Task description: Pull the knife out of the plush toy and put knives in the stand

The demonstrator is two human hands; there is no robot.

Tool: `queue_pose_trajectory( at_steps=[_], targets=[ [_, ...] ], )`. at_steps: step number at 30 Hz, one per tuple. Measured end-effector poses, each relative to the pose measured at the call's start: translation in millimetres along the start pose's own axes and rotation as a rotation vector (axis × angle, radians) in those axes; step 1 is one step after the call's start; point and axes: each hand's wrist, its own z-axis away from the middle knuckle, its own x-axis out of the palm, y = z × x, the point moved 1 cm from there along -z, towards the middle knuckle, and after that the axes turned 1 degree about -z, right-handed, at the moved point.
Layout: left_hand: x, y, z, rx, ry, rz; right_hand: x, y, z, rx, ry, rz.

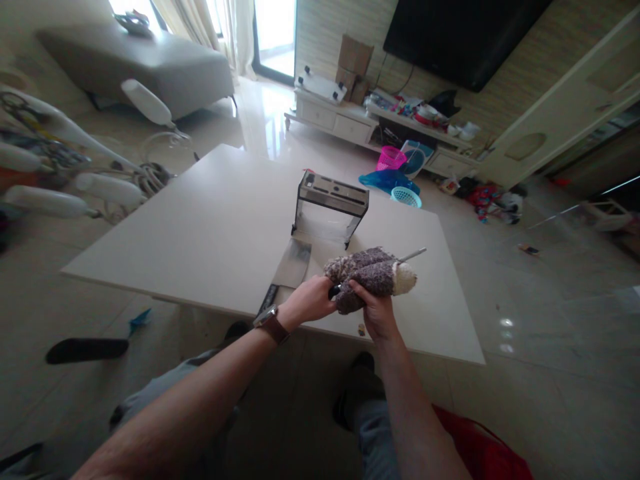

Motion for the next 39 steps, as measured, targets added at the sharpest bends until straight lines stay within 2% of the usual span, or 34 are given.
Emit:
queue_pose_trajectory(
  at_steps=[8, 13, 39],
  targets=[
    [3.5, 3.7, 2.9, 0.087, -0.007, 0.188, -2.7, -7.9, 1.1, 0.011, 0.056, 0.029],
    [4.1, 3.4, -1.9, 0.051, -0.010, 0.154, -1.2, -5.9, 0.0, 0.014, 0.035, 0.004],
    [8.5, 0.1, -0.2, 0.090, -0.014, 0.144, -1.8, 0.2, 0.2, 0.006, 0.015, -0.004]
  ],
)
